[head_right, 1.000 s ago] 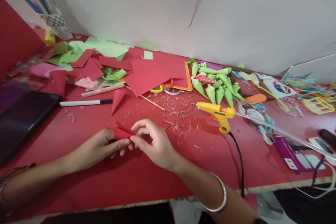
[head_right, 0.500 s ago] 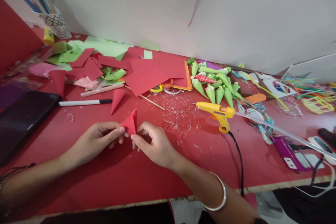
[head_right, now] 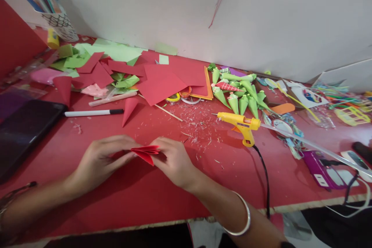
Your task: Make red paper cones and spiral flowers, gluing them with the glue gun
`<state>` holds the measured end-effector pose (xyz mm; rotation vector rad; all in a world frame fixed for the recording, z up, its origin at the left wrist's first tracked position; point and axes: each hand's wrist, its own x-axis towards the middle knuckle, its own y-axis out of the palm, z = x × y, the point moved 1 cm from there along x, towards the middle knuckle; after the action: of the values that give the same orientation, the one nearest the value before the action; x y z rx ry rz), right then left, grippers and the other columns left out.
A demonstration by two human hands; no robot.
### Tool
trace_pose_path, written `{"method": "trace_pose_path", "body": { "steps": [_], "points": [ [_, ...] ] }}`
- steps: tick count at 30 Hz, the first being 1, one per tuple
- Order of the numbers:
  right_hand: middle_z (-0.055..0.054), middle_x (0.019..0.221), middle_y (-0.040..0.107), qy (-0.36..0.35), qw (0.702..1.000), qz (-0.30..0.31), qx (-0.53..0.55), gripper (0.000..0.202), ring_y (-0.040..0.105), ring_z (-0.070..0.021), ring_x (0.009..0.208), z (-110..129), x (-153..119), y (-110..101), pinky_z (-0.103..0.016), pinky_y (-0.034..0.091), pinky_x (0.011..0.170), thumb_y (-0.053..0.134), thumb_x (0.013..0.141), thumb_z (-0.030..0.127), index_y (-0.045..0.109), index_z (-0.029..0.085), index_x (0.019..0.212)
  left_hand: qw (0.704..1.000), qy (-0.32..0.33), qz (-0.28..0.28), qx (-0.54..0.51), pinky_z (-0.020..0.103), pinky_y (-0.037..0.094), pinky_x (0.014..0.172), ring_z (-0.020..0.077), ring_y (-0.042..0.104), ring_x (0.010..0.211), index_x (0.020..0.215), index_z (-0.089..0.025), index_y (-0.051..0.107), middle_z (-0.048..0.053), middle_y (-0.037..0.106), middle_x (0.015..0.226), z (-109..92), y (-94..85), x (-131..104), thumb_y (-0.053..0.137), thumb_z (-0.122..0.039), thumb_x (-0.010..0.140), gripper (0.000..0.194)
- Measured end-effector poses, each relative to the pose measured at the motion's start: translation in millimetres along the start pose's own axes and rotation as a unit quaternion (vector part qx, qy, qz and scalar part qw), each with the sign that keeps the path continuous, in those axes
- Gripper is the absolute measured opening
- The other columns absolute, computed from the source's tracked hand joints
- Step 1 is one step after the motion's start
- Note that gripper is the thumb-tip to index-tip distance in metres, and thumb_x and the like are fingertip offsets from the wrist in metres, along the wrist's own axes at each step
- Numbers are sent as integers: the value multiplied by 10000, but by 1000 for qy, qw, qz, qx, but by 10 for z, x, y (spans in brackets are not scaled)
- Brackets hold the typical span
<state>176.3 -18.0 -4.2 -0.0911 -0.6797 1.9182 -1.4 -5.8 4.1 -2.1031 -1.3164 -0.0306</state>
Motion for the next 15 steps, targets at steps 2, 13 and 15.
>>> {"method": "trace_pose_path", "body": {
  "steps": [2,13,15],
  "points": [
    [-22,750,582,-6,1000,2,1,112,533,-112,683,-11,-10,4,-232,429,631,493,824,211,587,165,785,1000,17,-1,8,146,467,651,79,600,687,864,-173,635,-5,652,761,-5,4,-6,546,-134,784,126],
    [-1,708,594,-18,1000,15,-21,113,529,-99,645,31,12,0,-204,416,592,512,815,229,601,169,777,998,-16,19,-53,170,478,620,94,608,676,840,-177,648,-1,663,743,5,2,19,541,-123,779,135],
    [-4,721,609,-14,999,22,-19,127,537,-98,644,27,7,-3,-200,415,589,508,822,233,615,167,808,997,-16,27,-64,172,471,620,95,604,676,839,-170,644,6,659,743,9,-1,18,533,-126,785,131]
  ]
}}
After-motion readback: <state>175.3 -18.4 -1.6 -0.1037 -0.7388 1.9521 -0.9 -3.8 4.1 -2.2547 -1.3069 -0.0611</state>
